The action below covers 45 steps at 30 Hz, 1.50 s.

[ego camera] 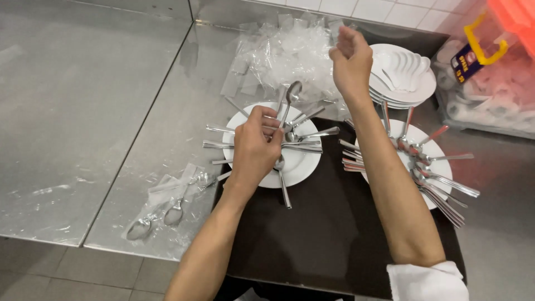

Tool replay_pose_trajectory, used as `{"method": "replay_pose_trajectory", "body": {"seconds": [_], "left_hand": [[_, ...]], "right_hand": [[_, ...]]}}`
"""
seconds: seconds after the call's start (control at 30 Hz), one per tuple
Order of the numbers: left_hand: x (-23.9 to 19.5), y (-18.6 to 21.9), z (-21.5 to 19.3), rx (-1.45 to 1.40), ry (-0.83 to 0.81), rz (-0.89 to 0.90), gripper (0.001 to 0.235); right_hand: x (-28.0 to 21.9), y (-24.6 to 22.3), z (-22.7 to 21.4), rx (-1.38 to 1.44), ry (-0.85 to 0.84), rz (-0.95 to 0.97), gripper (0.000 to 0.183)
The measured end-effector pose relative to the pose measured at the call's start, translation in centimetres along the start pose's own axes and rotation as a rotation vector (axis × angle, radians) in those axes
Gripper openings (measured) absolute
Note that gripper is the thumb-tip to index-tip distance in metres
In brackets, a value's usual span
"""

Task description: The person arranges multiple spoons on two white plates in a radial pattern, with the handles pointing outward. They then pick up a spoon, place it into a small plastic bag, and continue adjusting the arrangement of the spoons on the plates.

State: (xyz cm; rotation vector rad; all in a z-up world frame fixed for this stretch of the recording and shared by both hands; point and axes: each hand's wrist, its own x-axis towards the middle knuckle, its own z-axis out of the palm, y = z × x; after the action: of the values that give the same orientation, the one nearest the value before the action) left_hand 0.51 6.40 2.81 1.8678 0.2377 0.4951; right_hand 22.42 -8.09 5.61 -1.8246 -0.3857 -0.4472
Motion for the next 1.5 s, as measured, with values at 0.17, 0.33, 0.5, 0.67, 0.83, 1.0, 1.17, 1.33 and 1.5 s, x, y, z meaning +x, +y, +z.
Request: {"method": "replay_pose_trajectory", "body": {"seconds": [0.17, 0.33, 0.5, 0.67, 0.83, 1.0, 1.17, 1.33, 1.5], "left_hand": [[0.3, -0.6, 0.9, 0.027, -0.038, 0.119, 0.026], [-1.5, 0.7, 1.0, -0.079, -0.143, 0.32, 0.037], [-2.4, 0.6, 1.7, -0.121, -0.288, 0.479, 0.044], [-2.7, 0.6, 0.9, -0.167, -0.43, 0.501, 0.054], [-1.3, -2.2, -1.6, 0.028, -0.222, 0.589, 0.03], [-1.1, -5.4, -4.7, 0.312, -0.043, 0.625, 0.012], [-2.7, -5.3, -6.0, 0.462, -0.059, 0.512, 0.009], [-2.7, -6.0, -7.1, 0.574, -0.042, 0.416, 0.008], [-2.5, -6.8, -8.8, 0.589, 0.05, 0.313, 0.008]], "right_hand": [[-7.4, -6.0, -3.4, 0.023, -0.389, 0.16, 0.021], [-13.3, -6.2, -5.1, 0.1, -0.411, 0.135, 0.025], [-16.8, -5.0, -6.1, 0.12, -0.32, 0.071, 0.027], [-18.5, -3.8, -6.0, 0.21, -0.203, 0.01, 0.023], [-19.4, -2.7, -5.6, 0.297, -0.2, 0.023, 0.022], [-19.8, -2.7, -5.1, 0.27, -0.253, 0.05, 0.018], [-20.8, -3.8, -4.3, 0.186, -0.342, 0.162, 0.018], [-21.3, -4.4, -4.1, 0.158, -0.381, 0.221, 0.021], [-21.7, -5.3, -4.1, 0.135, -0.436, 0.251, 0.031]]}}
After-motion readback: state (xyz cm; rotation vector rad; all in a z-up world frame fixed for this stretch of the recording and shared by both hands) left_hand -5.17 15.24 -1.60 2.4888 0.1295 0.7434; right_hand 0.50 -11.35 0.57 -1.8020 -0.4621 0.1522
